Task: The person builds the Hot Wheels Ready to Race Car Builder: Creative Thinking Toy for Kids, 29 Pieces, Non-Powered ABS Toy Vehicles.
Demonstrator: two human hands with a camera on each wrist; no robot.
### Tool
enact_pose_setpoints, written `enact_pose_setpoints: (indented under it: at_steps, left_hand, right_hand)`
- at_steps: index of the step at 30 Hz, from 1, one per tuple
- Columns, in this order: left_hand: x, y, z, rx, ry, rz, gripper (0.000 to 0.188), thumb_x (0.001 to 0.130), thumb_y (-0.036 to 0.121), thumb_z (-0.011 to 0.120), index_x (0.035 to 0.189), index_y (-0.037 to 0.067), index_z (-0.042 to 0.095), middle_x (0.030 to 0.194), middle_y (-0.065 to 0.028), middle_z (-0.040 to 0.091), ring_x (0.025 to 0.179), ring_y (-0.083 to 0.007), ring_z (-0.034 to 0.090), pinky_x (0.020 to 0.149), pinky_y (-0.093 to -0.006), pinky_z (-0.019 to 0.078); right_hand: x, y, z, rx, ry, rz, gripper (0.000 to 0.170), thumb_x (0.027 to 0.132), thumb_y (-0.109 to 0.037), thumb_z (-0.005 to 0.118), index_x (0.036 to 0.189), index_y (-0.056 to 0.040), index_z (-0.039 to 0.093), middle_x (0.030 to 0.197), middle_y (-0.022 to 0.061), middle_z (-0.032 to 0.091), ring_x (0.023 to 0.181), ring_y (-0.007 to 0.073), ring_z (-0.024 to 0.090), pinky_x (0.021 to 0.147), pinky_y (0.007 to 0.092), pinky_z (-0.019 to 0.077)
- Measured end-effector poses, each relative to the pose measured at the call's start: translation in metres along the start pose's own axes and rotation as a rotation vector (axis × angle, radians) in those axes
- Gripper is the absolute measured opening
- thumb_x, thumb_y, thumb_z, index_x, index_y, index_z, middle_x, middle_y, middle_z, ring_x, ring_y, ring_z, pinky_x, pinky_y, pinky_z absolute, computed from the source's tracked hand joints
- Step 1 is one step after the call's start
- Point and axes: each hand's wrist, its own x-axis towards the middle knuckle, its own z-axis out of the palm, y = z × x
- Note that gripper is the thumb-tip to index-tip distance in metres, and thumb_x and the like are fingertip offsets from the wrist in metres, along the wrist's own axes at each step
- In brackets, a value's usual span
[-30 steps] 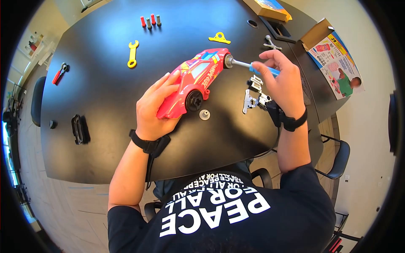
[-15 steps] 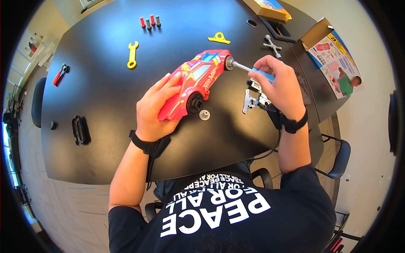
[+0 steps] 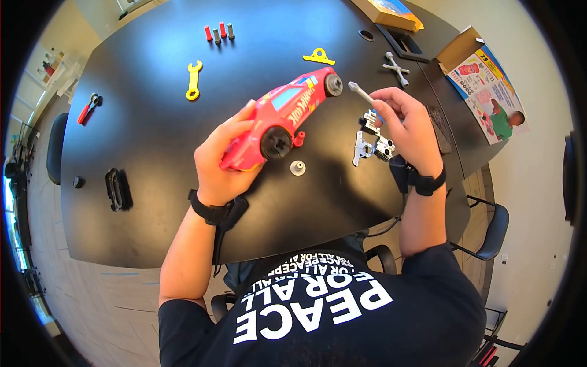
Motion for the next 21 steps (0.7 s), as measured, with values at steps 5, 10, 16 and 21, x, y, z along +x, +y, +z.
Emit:
enact_pose_setpoints:
  at_steps: [5, 10, 16, 21]
  left_hand:
    - [0.000, -0.010, -0.006, -0.426, 0.152, -0.346, 0.053, 0.084, -0.002, 0.091, 0.132, -0.003, 0.067, 0.150, -0.0277, 0.066, 0.136, -0.0240, 0.067, 0.117, -0.0393, 0.0499]
    - [-0.004, -0.016, -0.011, -0.575, 0.250, -0.522, 0.043, 0.095, 0.008, 0.085, 0.134, -0.002, 0.068, 0.121, -0.0056, 0.074, 0.112, -0.0120, 0.068, 0.099, -0.0306, 0.0546]
    - [-0.004, -0.023, -0.009, -0.654, 0.344, -0.588, 0.044, 0.098, 0.012, 0.083, 0.136, -0.002, 0.068, 0.123, -0.0056, 0.074, 0.110, -0.0140, 0.070, 0.097, -0.0312, 0.0564]
    - [-0.004, -0.023, -0.014, -0.742, 0.330, -0.639, 0.044, 0.100, 0.013, 0.082, 0.138, -0.002, 0.067, 0.123, -0.0064, 0.074, 0.109, -0.0156, 0.071, 0.094, -0.0324, 0.0591]
  right_hand:
    - [-0.025, 0.040, 0.031, -0.147, -0.016, -0.005, 0.025, 0.096, -0.015, 0.082, 0.115, 0.0004, 0.074, 0.084, 0.0111, 0.072, 0.076, 0.0202, 0.066, 0.073, 0.0348, 0.0541]
    - [-0.038, 0.044, 0.064, -0.238, -0.091, -0.049, 0.026, 0.090, -0.017, 0.086, 0.103, 0.0011, 0.074, 0.089, 0.0164, 0.074, 0.080, 0.0313, 0.070, 0.076, 0.0417, 0.0556]
    - [-0.033, 0.053, 0.083, -0.407, -0.207, 0.001, 0.033, 0.086, -0.022, 0.090, 0.104, -0.0012, 0.072, 0.098, 0.0161, 0.071, 0.098, 0.0359, 0.069, 0.085, 0.0477, 0.0551]
    - [-0.031, 0.059, 0.089, -0.488, -0.124, -0.087, 0.036, 0.087, -0.023, 0.090, 0.108, -0.0008, 0.071, 0.106, 0.0169, 0.071, 0.096, 0.0348, 0.069, 0.083, 0.0465, 0.0554]
